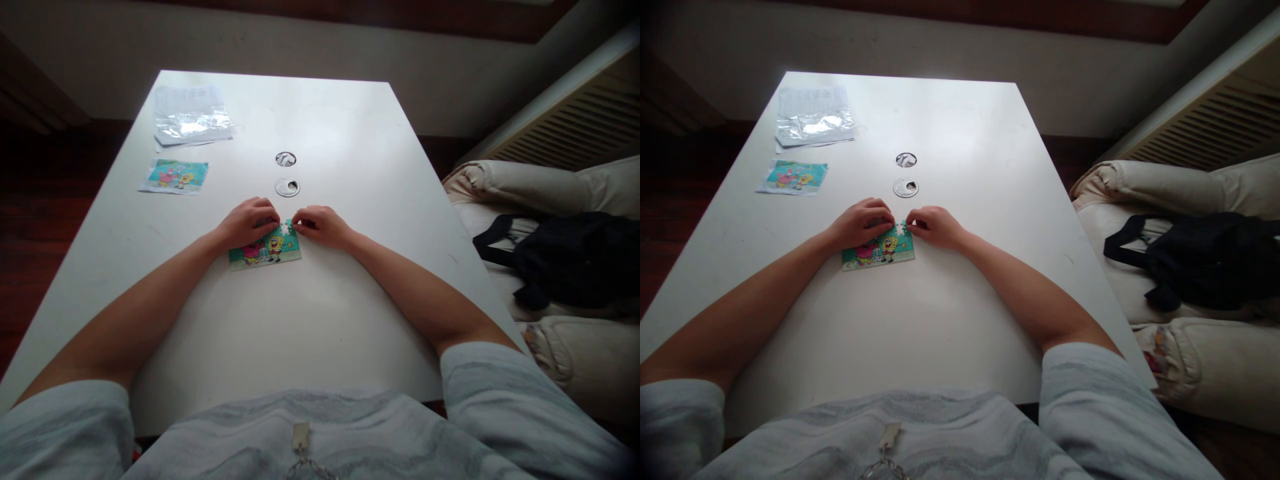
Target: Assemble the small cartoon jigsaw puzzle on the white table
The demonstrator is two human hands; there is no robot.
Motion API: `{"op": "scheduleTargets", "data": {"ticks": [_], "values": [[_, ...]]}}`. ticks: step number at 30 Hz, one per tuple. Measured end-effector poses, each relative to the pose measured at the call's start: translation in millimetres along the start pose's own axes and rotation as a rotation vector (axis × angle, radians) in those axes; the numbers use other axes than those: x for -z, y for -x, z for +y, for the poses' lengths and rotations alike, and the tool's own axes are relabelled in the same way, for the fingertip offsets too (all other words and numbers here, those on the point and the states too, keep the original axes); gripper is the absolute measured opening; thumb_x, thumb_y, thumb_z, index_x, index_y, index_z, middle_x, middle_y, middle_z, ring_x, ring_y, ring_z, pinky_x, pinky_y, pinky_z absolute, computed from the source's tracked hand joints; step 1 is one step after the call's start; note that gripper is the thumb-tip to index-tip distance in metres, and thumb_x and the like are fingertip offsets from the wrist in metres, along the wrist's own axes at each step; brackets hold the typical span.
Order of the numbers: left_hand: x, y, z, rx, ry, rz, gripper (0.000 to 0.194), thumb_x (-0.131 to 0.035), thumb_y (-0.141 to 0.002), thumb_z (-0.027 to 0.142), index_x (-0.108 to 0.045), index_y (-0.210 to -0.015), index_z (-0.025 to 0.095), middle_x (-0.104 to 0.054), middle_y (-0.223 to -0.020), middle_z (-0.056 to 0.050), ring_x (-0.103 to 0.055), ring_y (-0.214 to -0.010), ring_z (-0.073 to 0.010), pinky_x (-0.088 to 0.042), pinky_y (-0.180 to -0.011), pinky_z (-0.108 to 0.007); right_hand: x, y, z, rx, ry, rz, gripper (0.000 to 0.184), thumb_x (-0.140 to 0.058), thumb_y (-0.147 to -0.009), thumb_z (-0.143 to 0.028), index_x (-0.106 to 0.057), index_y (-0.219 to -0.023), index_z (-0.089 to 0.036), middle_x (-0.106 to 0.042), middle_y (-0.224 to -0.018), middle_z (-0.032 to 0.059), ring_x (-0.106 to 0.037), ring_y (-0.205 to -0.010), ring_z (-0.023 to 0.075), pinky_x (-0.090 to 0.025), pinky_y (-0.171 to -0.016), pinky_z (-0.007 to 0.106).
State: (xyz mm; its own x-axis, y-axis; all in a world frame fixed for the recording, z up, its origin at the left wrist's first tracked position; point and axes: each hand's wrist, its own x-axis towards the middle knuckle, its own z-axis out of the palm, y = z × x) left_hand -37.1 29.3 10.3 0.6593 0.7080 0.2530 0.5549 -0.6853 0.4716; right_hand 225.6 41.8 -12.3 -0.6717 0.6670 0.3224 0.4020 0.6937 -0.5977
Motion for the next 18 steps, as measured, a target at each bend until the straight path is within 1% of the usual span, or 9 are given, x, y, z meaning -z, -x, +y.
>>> {"op": "scheduleTargets", "data": {"ticks": [18], "values": [[-0.1,-0.2,0.2,0.013,0.005,-0.002,0.023,-0.054,-0.096,0.035,-0.073,-0.1,0.022,-0.067,-0.102,-0.007,-0.06,-0.099,-0.0231,-0.047,-0.092,-0.038,1.0,-0.3,-0.9,-0.002,0.004,-0.004,0.013,-0.061,-0.093,-0.03,-0.07,-0.093,-0.021,-0.059,-0.072,-0.0012,-0.051,-0.068,0.014,-0.037,-0.068,0.026]]}}
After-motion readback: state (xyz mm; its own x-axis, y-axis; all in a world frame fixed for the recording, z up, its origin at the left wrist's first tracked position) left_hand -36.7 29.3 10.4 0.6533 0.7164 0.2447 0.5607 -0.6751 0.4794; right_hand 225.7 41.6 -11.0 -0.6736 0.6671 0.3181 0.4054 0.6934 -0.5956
